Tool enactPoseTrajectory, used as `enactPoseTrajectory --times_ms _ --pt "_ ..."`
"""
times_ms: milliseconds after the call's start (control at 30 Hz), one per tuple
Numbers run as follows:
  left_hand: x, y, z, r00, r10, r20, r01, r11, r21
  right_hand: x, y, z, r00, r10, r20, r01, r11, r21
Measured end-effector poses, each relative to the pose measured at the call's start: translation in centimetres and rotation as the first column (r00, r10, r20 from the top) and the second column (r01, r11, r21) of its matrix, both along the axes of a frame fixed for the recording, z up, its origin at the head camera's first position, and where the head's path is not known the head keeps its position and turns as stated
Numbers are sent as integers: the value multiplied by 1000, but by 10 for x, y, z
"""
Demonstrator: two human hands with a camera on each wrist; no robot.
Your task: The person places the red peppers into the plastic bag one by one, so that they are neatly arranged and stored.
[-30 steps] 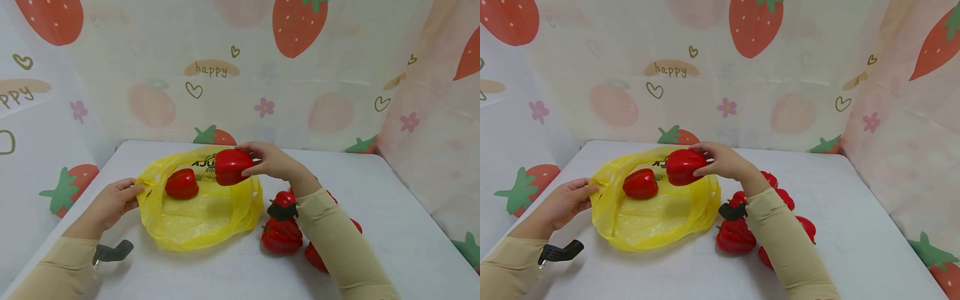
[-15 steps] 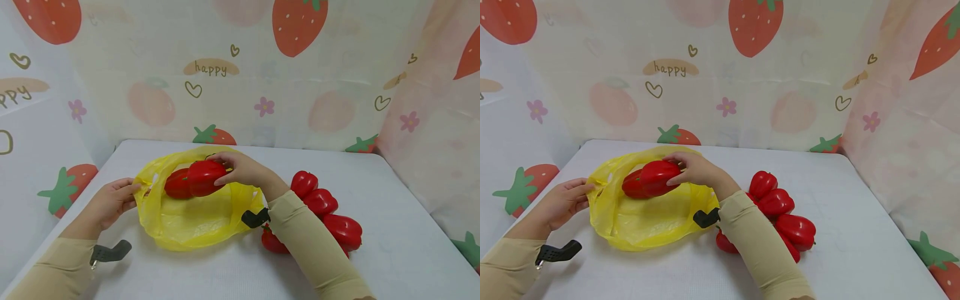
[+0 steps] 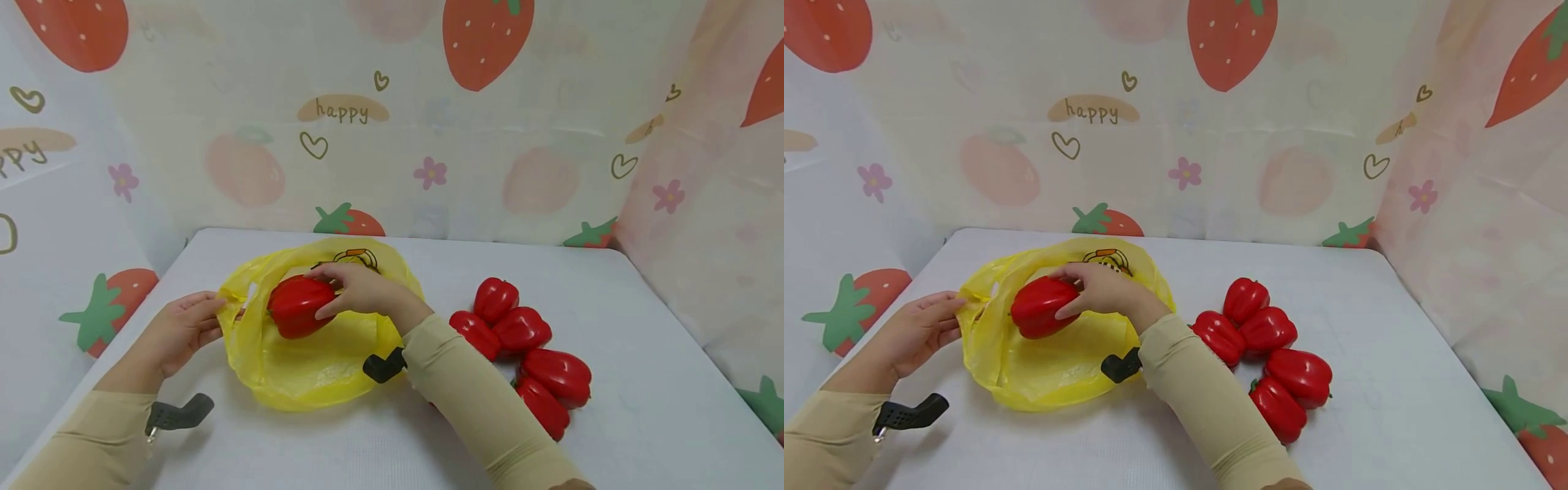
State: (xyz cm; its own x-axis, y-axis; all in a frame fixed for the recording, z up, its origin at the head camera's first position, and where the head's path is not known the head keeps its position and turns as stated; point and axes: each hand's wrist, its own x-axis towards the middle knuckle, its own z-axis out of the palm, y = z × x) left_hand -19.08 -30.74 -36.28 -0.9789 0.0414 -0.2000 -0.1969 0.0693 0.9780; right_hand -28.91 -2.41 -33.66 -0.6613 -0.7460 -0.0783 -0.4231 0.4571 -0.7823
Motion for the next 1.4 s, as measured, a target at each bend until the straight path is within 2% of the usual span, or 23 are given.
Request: enactPoseTrajectory --times_ms 267,500,667,1033,1233,1400 --pt "2 -1 -1 1000 26 -2 -26 999 -27 1 -17 -10 998 -10 -63 16 995 97" --pt "2 -2 -2 1000 27 6 -27 1000 6 6 -25 -16 998 -42 -55 50 988 146" --pt "1 -2 -2 1000 22 -6 -22 1000 -5 6 -28 -21 996 -46 -81 61 979 197" --pt "1 -3 -3 1000 9 -3 -9 1000 12 5 -27 -27 998 -42 -44 50 980 193" --pt "0 -1 -4 1000 -1 -21 1 1000 4 3 -27 -28 996 -85 -28 89 970 226" --pt "0 0 -4 1000 -2 -24 2 1000 -2 2 -29 -30 994 -95 -57 106 965 239"
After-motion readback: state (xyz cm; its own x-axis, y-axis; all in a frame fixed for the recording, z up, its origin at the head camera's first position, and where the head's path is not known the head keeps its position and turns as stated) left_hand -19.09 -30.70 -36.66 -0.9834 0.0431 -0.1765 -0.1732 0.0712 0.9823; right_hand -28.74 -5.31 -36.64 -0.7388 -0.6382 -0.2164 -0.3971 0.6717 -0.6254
